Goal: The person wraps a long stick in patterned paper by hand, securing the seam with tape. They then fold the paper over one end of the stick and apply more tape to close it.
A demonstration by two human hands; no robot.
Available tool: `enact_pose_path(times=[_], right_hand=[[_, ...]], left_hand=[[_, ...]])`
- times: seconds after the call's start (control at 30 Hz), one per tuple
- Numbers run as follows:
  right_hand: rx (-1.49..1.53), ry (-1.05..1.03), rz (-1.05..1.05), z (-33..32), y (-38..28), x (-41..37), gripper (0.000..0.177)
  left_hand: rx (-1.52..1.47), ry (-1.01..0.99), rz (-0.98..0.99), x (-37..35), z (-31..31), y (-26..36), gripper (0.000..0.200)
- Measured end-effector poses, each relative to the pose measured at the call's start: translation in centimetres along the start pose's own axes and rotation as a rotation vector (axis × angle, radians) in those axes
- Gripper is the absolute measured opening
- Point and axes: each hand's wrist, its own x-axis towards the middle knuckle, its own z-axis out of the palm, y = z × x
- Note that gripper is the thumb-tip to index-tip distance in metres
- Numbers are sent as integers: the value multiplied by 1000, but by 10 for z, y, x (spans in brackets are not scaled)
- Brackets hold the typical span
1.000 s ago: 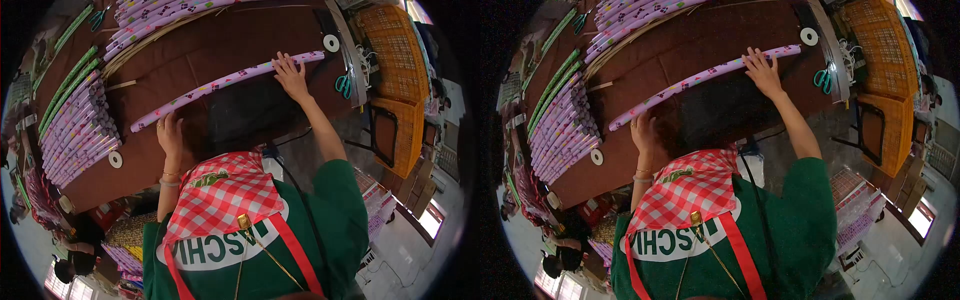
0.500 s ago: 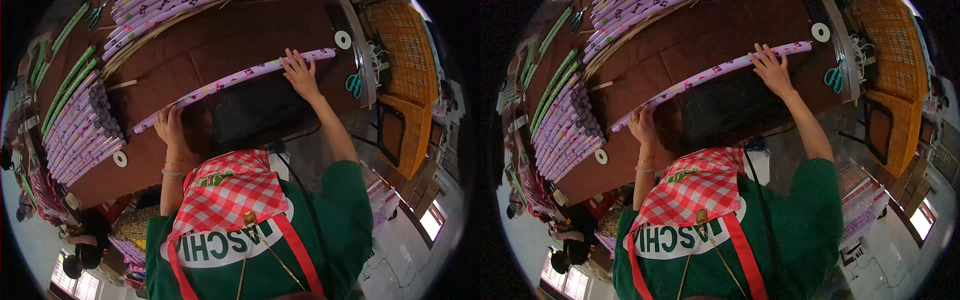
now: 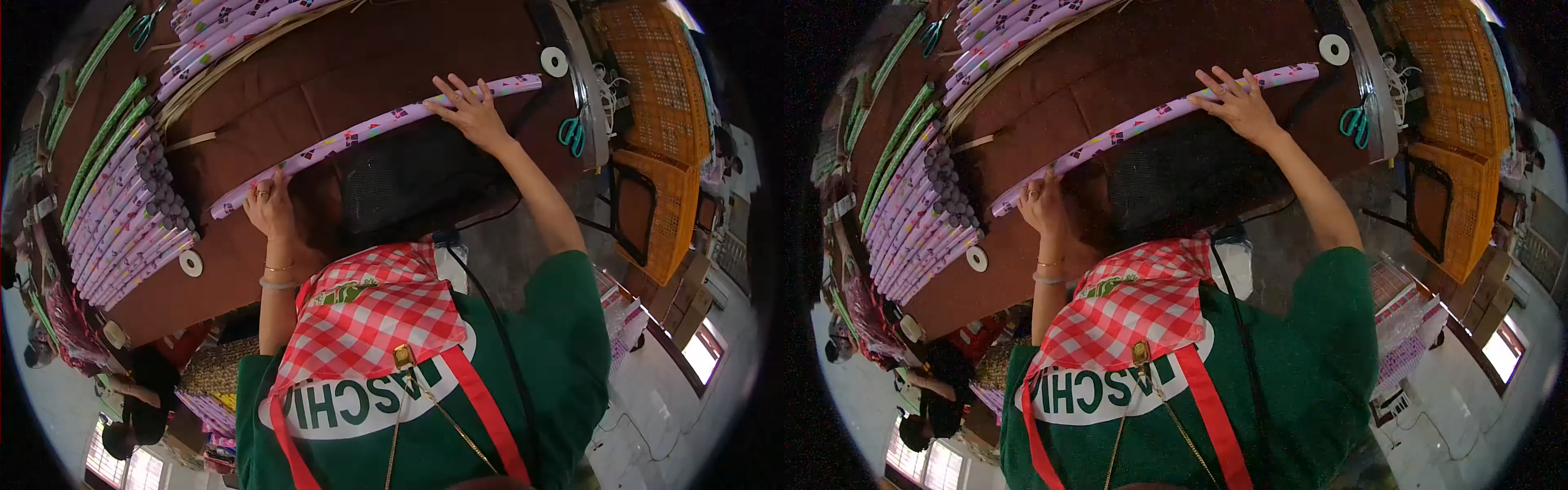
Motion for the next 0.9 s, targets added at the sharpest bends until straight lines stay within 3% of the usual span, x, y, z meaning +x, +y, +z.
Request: enact_pose_path(times=[0.1, 0.17, 0.2, 0.5, 0.6, 0.63, 0.7, 0.73, 0.8, 0.87, 0.9], right_hand=[[-139, -57, 7, -1, 3, -6, 57], [12, 36, 185, 4, 11, -22, 56], [-139, -71, 235, 3, 22, -30, 54], [-429, -58, 648, 2, 105, -86, 43], [-391, -59, 764, 6, 109, -90, 43], [-437, 48, 766, 15, 111, -91, 48], [-117, 296, 917, 9, 89, -71, 50], [-30, 299, 1086, 1, 69, -52, 68], [329, 319, 1200, -8, 29, -20, 90], [386, 324, 1030, -3, -3, 1, 102], [485, 259, 1055, -15, -16, 13, 102]], left_hand=[[6, -5, -1, 3, -4, 2, 19], [19, 0, 16, 4, -6, 1, 18], [17, -15, 3, 3, -5, 1, 19], [-9, -44, -4, 1, -4, 0, 25], [32, -40, 5, -1, -3, 0, 26], [4, -39, 6, -1, -4, -1, 26], [-22, -36, 6, 1, -4, -1, 27], [-17, -49, 0, 1, -5, 0, 27], [-9, -65, -2, 0, -6, 0, 26], [-30, -14, 7, 0, -4, 0, 25], [-26, -15, 7, 0, -4, -1, 25]])
